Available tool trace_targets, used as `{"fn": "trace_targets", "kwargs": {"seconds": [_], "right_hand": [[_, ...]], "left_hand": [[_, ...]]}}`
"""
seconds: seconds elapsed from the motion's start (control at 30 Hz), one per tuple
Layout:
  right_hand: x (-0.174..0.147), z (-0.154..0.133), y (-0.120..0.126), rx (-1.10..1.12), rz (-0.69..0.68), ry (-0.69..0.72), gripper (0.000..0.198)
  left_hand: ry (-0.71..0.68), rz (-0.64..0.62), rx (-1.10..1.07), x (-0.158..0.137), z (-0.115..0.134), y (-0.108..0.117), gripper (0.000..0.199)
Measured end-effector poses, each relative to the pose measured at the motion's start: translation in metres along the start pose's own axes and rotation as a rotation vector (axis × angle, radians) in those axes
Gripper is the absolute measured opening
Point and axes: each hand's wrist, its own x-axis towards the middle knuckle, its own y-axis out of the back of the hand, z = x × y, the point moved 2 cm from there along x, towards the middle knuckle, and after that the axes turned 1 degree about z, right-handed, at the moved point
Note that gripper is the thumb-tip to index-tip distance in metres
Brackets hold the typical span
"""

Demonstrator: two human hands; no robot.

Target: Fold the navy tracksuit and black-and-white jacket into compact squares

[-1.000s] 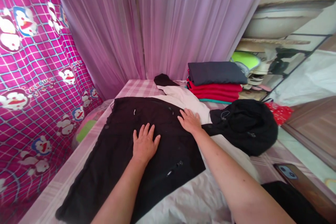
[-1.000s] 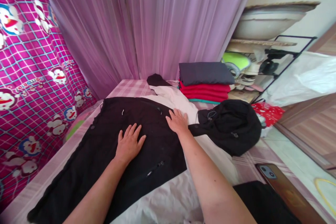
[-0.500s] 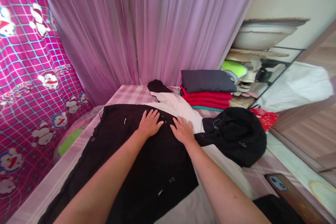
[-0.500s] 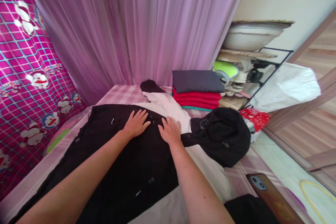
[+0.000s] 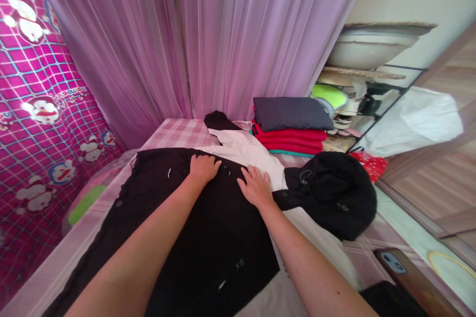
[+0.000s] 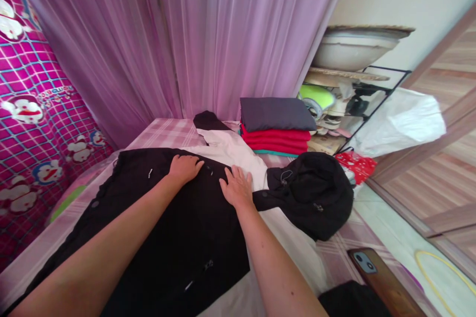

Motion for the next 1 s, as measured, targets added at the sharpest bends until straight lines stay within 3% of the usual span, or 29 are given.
{"fn": "trace_targets", "kwargs": {"seconds": [0.1, 0.2, 0.37, 0.63, 0.8, 0.9, 1.0], "right_hand": [[-0.001, -0.001, 0.002, 0.011, -0.006, -0.008, 0.056], [-0.001, -0.001, 0.002, 0.023, -0.017, -0.011, 0.057], [0.0, -0.001, 0.001, 0.033, -0.008, 0.0, 0.056], [-0.002, 0.0, -0.003, 0.082, 0.055, 0.011, 0.053], [-0.001, 0.001, -0.006, 0.107, 0.072, 0.017, 0.053], [-0.001, 0.002, -0.005, 0.123, 0.061, 0.015, 0.054], [0.0, 0.002, -0.004, 0.134, 0.057, 0.014, 0.054]], "left_hand": [[-0.117, 0.066, 0.01, 0.011, 0.014, 0.007, 0.053], [-0.187, 0.023, -0.007, 0.022, 0.017, -0.001, 0.055], [-0.064, -0.093, -0.046, 0.042, 0.007, -0.016, 0.055], [0.142, -0.106, -0.094, 0.092, -0.005, 0.0, 0.049], [0.275, -0.114, -0.148, 0.124, -0.01, -0.007, 0.066], [0.285, -0.078, -0.192, 0.138, -0.007, -0.015, 0.072], [0.221, 0.003, -0.25, 0.146, 0.003, -0.019, 0.055]]}}
